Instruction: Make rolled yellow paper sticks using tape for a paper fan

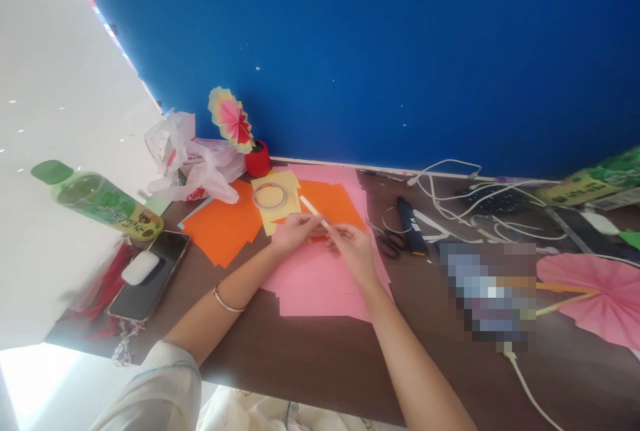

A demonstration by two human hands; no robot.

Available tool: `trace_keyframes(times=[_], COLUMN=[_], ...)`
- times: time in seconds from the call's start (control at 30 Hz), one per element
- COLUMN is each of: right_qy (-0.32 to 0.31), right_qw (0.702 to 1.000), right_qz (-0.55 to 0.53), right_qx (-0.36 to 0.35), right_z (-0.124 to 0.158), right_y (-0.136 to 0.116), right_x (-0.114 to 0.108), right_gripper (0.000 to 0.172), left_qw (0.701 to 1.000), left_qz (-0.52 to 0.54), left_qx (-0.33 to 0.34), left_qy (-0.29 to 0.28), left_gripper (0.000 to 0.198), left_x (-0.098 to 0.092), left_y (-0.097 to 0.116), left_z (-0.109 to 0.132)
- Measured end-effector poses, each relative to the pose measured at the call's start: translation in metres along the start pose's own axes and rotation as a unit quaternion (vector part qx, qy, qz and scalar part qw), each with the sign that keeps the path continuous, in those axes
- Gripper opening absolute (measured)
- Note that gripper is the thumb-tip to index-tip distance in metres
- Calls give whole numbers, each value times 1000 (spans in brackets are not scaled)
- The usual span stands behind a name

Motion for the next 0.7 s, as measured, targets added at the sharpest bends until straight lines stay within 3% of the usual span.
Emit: trace_keyframes(times=[0.7], right_qy=[27], right_qw=[999], right_qz=[0], right_qx=[38], right_z=[2], right_y=[6], right_x=[-1], right_gripper=[27], left_qw=[1000], left_qz=[-19], left_qx=[-3], left_qy=[-5], left_gripper=[41], left_x=[0], left_y=[-2], left_z=[-1])
Point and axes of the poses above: each hand's wrist, its own z-axis away from the middle knuckle, its own x-axis out of the palm, y = z × x, the point moved 8 cm from there along -z, towards the middle knuckle, and after that the axes turned 1 degree about -z, right-handed, at the moved point
